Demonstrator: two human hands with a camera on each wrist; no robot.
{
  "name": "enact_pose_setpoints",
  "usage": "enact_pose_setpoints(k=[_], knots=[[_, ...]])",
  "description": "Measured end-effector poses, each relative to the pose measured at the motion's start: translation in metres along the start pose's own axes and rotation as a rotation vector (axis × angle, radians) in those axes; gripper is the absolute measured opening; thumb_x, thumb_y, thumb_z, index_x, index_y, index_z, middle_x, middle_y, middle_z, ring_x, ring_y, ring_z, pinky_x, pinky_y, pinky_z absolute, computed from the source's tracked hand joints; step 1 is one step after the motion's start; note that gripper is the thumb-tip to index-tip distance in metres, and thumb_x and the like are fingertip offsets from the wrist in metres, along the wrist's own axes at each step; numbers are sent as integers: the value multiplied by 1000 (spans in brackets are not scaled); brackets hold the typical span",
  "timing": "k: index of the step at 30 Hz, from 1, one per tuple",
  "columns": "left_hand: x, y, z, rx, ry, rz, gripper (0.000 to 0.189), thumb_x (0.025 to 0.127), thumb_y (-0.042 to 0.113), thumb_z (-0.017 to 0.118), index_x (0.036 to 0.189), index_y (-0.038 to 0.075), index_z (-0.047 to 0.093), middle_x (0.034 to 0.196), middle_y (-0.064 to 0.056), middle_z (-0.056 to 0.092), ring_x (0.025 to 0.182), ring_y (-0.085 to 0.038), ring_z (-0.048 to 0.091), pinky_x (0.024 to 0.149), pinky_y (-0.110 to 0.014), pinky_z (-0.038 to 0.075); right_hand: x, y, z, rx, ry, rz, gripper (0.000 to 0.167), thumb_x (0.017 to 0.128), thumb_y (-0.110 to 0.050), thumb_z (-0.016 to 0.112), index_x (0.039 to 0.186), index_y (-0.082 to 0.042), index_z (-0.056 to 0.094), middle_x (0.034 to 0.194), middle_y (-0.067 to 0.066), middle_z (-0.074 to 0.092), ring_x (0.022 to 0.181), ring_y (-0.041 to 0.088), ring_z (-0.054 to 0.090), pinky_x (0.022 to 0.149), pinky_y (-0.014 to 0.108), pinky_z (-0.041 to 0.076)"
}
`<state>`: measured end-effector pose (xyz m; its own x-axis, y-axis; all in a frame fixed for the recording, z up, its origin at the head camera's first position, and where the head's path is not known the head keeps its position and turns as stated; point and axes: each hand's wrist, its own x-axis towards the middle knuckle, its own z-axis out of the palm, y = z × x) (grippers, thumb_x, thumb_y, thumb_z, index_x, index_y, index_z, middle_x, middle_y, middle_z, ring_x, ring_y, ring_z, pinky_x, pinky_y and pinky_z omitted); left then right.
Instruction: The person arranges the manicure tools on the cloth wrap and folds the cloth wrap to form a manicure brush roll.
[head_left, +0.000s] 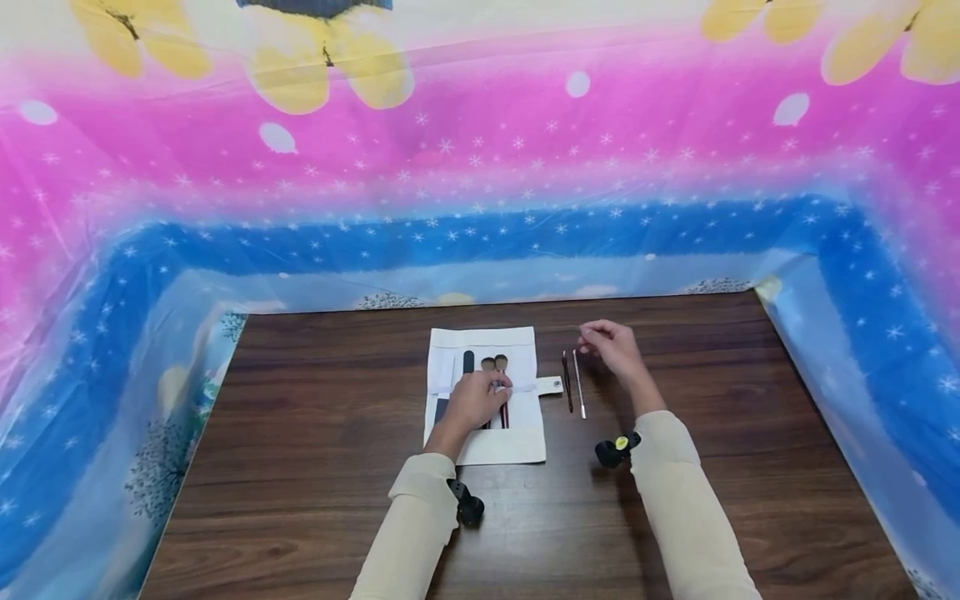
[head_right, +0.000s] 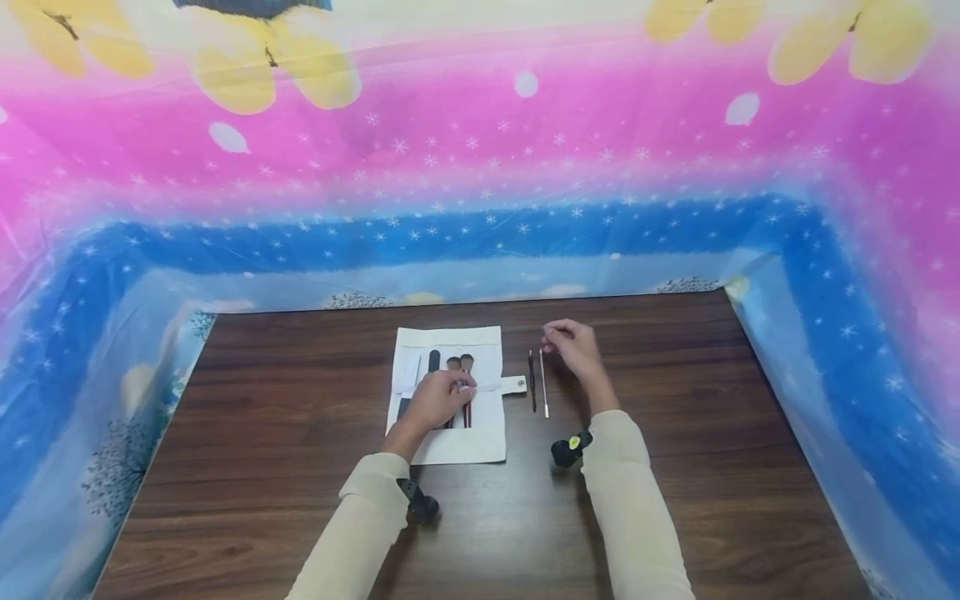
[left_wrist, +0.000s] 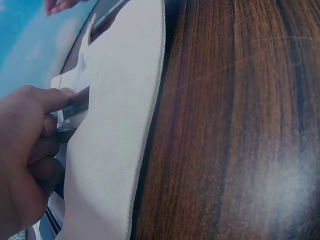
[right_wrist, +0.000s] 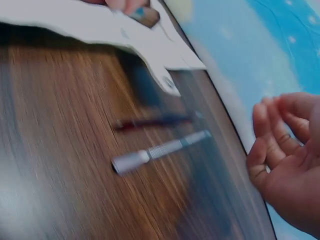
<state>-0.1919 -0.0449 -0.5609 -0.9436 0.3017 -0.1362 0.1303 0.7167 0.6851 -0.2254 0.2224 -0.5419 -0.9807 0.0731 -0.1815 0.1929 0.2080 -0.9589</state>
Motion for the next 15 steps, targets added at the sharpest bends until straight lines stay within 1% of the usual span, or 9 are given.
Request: enact_pose_setpoints(k=[3,5,7,10,13,15], knots=[[0,0,0,-11,9,-1,16,99,23,65,106,15,77,54,6,40,49,-11,36,51,-27,32,-3,3,-8,-150,-3,5,28,103,-9,56,122,10,64,107,18,71,80,7,68,82,28,58],[0,0,-1,-20,12,-7,15,98,22,66,105,15,77,54,6,40,49,-11,36,50,-26,32,-6,4,-9,-266,-18,12,26,101,-9,58,118,8,67,109,23,72,82,12,70,79,28,57],[0,0,-1,-26,16,-13,14,98,21,66,103,14,77,53,7,40,48,-11,36,50,-26,31,-8,5,-7,-376,-33,33,24,99,-11,60,113,5,71,106,22,74,83,16,71,76,26,54],[1,1,0,-34,24,-15,13,97,21,67,101,14,77,54,7,40,49,-11,36,50,-26,31,-11,5,-1,-504,-61,87,20,95,-13,63,104,1,75,94,15,76,81,19,72,73,27,50],[1,0,1,-43,24,-17,13,97,21,66,100,14,77,54,7,40,48,-11,36,50,-27,32,-13,4,4,-610,-71,158,17,93,-16,66,93,-3,77,80,7,75,78,20,69,77,33,50],[1,0,2,-47,23,-17,13,97,22,66,100,15,77,53,7,40,48,-11,36,50,-27,33,-14,2,8,-660,-60,191,18,92,-18,68,87,-4,77,71,3,73,78,22,67,83,39,50]])
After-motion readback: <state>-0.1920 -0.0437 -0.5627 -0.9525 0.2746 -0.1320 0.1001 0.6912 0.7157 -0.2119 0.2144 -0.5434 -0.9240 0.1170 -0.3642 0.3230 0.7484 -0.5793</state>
